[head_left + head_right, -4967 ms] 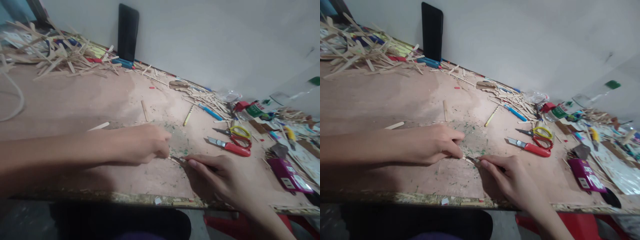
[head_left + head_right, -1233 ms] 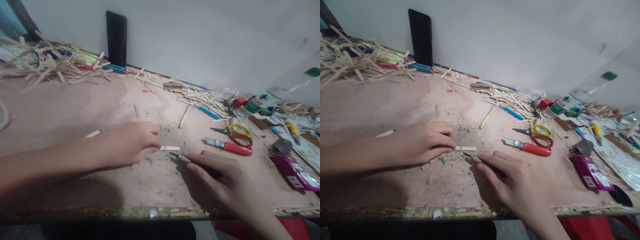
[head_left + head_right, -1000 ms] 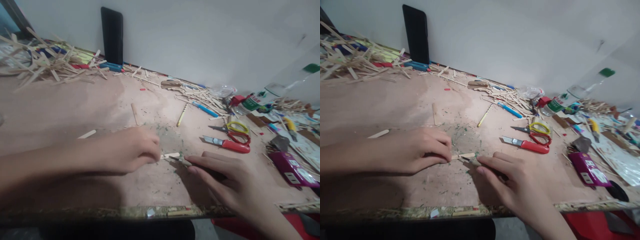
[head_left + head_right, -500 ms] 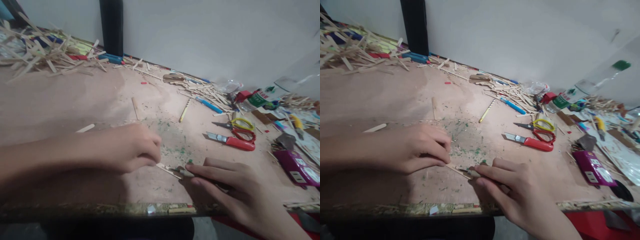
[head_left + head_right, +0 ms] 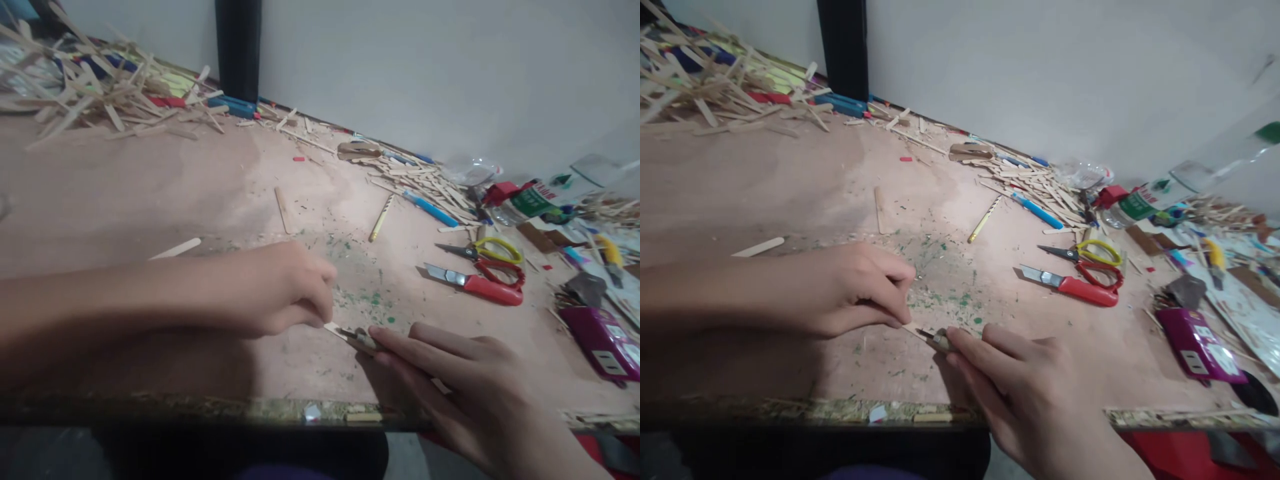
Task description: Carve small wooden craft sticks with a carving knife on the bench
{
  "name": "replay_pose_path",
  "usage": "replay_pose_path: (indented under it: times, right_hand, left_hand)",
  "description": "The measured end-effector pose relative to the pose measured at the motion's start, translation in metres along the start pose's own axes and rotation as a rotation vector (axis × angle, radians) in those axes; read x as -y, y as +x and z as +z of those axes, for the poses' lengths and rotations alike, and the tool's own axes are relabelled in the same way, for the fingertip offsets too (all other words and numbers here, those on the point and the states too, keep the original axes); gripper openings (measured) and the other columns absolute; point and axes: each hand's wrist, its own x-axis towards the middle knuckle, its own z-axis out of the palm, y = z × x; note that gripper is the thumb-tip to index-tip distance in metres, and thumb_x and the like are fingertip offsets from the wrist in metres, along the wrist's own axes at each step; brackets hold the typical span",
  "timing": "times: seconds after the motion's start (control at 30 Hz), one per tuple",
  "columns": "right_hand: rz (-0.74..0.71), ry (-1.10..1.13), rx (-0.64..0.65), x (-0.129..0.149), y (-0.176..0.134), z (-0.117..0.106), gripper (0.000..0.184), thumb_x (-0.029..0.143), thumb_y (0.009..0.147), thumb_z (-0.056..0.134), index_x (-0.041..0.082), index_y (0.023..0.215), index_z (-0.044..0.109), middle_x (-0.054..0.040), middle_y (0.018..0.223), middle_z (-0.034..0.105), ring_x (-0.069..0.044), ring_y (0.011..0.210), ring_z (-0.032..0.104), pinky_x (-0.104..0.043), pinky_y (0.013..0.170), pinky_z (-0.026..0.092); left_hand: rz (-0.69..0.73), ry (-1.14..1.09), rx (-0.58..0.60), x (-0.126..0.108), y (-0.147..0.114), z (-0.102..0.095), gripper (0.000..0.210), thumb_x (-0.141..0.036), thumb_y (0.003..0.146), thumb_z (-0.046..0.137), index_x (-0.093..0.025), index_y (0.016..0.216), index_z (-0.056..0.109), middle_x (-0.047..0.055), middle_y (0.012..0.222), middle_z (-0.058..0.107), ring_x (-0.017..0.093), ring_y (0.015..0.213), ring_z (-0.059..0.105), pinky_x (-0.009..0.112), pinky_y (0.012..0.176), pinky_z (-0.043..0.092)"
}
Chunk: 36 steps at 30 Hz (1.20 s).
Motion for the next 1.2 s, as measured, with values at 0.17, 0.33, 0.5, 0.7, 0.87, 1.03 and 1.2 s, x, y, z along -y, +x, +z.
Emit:
replay_pose_path:
  times: [0.17, 0.33, 0.5, 0.7, 0.87, 1.03, 1.2]
  right_hand:
    - [0.221, 0.287, -0.019, 0.003, -0.007, 0.009, 0.035, 0.029, 0.124, 0.062, 0.021, 0.114, 0.095, -0.0028, 0.079, 0.088, -0.013, 0.057, 0.081, -0.018, 0.052, 0.057]
    - [0.435, 0.427, -0.039, 0.005, 0.004, 0.006, 0.027, 0.037, 0.112, 0.075, 0.032, 0.101, 0.099, -0.0007, 0.092, 0.096, -0.018, 0.071, 0.091, -0.015, 0.063, 0.066]
    - [0.570, 0.560, 0.041, 0.007, 0.016, -0.002, 0.029, 0.043, 0.106, 0.077, 0.030, 0.087, 0.096, -0.0003, 0.076, 0.090, -0.017, 0.064, 0.085, -0.015, 0.057, 0.062]
    - [0.538, 0.510, 0.064, 0.008, 0.016, -0.002, 0.033, 0.042, 0.108, 0.073, 0.028, 0.083, 0.090, 0.0003, 0.074, 0.088, -0.016, 0.062, 0.082, -0.016, 0.056, 0.061]
    - [0.474, 0.489, 0.033, 0.004, 0.007, 0.005, 0.036, 0.040, 0.115, 0.070, 0.030, 0.086, 0.089, 0.0044, 0.069, 0.085, -0.013, 0.057, 0.077, -0.014, 0.053, 0.056]
    - [0.362, 0.443, -0.005, -0.001, -0.003, 0.011, 0.028, 0.036, 0.120, 0.070, 0.034, 0.108, 0.096, 0.0043, 0.084, 0.091, -0.014, 0.067, 0.084, -0.015, 0.061, 0.061]
    - [0.267, 0.362, -0.065, -0.004, -0.006, 0.013, 0.028, 0.030, 0.122, 0.071, 0.031, 0.105, 0.094, 0.0039, 0.080, 0.085, -0.011, 0.064, 0.077, -0.014, 0.060, 0.057]
  left_hand:
    - [-0.014, 0.003, -0.002, -0.002, 0.002, 0.001, 0.025, -0.003, 0.106, 0.076, -0.019, 0.097, 0.093, -0.001, 0.077, 0.063, 0.014, 0.073, 0.062, 0.028, 0.069, 0.045]
    - [-0.034, 0.007, 0.002, -0.004, 0.003, 0.001, 0.026, -0.003, 0.106, 0.077, -0.020, 0.094, 0.092, -0.001, 0.078, 0.066, 0.014, 0.075, 0.064, 0.027, 0.072, 0.047]
    - [-0.042, 0.001, 0.010, -0.006, 0.004, 0.003, 0.026, -0.002, 0.106, 0.076, -0.019, 0.094, 0.092, 0.000, 0.080, 0.069, 0.014, 0.077, 0.067, 0.026, 0.074, 0.049]
    - [-0.048, 0.002, 0.018, -0.006, 0.004, 0.002, 0.027, -0.003, 0.106, 0.076, -0.020, 0.093, 0.092, 0.000, 0.080, 0.068, 0.014, 0.077, 0.067, 0.026, 0.073, 0.049]
    - [-0.054, -0.006, 0.020, -0.006, 0.005, 0.001, 0.028, -0.006, 0.106, 0.074, -0.021, 0.092, 0.092, 0.000, 0.077, 0.066, 0.015, 0.073, 0.063, 0.029, 0.070, 0.046]
    - [-0.070, -0.022, 0.028, -0.006, 0.005, -0.001, 0.027, -0.006, 0.106, 0.075, -0.022, 0.092, 0.093, 0.000, 0.077, 0.066, 0.014, 0.073, 0.063, 0.029, 0.070, 0.046]
    - [-0.137, -0.058, 0.033, -0.009, 0.008, -0.002, 0.026, -0.002, 0.102, 0.082, -0.022, 0.091, 0.094, -0.002, 0.078, 0.066, 0.013, 0.074, 0.064, 0.028, 0.072, 0.045]
